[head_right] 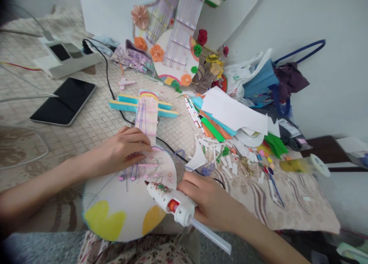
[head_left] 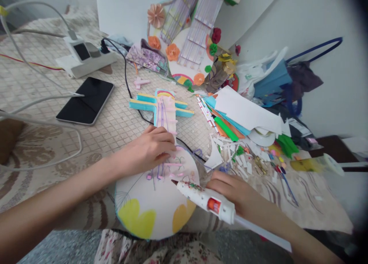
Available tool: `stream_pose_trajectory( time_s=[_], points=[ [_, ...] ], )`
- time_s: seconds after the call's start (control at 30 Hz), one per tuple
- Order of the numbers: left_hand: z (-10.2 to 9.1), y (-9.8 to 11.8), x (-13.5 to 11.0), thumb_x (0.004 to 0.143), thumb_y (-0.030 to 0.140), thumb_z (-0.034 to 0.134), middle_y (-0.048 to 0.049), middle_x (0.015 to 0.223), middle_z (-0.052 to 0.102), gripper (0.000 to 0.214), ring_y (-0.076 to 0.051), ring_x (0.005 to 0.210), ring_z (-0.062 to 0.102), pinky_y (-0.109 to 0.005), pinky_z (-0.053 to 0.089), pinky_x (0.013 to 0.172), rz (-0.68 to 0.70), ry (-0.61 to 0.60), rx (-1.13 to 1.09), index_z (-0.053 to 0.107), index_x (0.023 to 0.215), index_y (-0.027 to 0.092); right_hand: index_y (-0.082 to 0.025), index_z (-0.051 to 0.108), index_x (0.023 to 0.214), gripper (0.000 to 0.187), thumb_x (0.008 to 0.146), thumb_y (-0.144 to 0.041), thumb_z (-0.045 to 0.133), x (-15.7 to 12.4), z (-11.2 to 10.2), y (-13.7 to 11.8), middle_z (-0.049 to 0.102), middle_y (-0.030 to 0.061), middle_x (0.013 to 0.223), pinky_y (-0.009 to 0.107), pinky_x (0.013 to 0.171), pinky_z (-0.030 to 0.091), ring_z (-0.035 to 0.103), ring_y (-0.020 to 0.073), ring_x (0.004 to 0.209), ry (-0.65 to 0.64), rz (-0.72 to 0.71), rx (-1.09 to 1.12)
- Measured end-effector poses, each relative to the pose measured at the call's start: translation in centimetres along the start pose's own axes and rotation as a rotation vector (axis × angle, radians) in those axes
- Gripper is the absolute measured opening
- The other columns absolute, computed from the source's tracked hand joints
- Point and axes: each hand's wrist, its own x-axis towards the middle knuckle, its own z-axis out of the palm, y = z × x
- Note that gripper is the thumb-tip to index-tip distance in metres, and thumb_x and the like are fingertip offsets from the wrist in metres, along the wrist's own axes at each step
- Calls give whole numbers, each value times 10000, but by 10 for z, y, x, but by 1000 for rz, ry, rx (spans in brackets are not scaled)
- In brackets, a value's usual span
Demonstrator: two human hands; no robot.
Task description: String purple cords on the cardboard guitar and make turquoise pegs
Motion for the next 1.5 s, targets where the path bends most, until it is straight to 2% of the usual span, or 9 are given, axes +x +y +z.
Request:
stream_pose_trajectory(
  time_s=[0.33,0.8,0.9,1.0,1.13,1.27,1.33,1.43,1.5],
  points=[
    [0,0,0,891,135,507,-35,1004,623,175,-200,972,522,-381,363,882,0,-13,-10,641,993,183,-187,551,856,46,854,-154,519,5,0,-3,539,50,861,241,621,435,547,167,772,-1,-3,-55],
    [1,-1,0,885,136,509,-36,1008,626,184,-207,977,525,-385,365,885,1,-12,-11,638,1003,194,-178,563,862,39,836,-156,545,4,5,-3,546,55,866,256,630,436,544,174,765,-5,15,-92],
    [0,-1,0,893,139,498,-35,1014,623,182,-203,983,522,-384,359,891,-3,-26,-4,634,1006,184,-177,577,900,88,837,-136,532,2,6,-1,557,58,874,256,651,446,555,175,788,20,16,-57],
    [2,-1,0,901,137,485,-36,1019,622,188,-199,981,521,-371,355,889,-6,-13,-12,636,1004,183,-186,582,974,128,877,-164,501,-2,6,2,577,61,890,258,676,449,567,172,811,74,-14,7],
    [4,-2,0,900,153,503,-34,999,624,167,-198,975,516,-356,351,876,0,3,-27,645,985,178,-190,587,1009,160,923,-276,484,-5,0,9,589,54,844,255,622,435,568,158,740,151,-74,119],
    [1,-1,0,900,153,513,-26,1010,619,166,-195,987,508,-359,340,881,-5,-16,-29,641,1001,184,-195,601,900,173,865,-362,573,-2,-15,25,589,30,745,257,542,414,556,154,634,332,-108,119],
    [0,0,0,900,140,505,-22,1028,611,165,-192,994,510,-359,339,886,-29,-32,-33,638,987,185,-204,600,805,165,834,-366,609,5,-24,39,579,4,670,256,526,409,533,145,571,459,5,68],
    [-1,0,0,916,141,475,-17,1011,610,180,-190,989,516,-358,343,881,-40,-41,-30,635,981,189,-187,645,897,242,823,-411,592,29,-37,69,666,35,768,294,615,448,596,195,669,709,230,-21],
    [0,0,0,920,166,481,-20,1015,611,169,-194,994,517,-358,347,876,-33,-41,-23,634,984,194,-149,654,901,346,816,-471,564,54,-45,92,683,60,782,314,639,451,605,220,689,742,296,9]
  ],
)
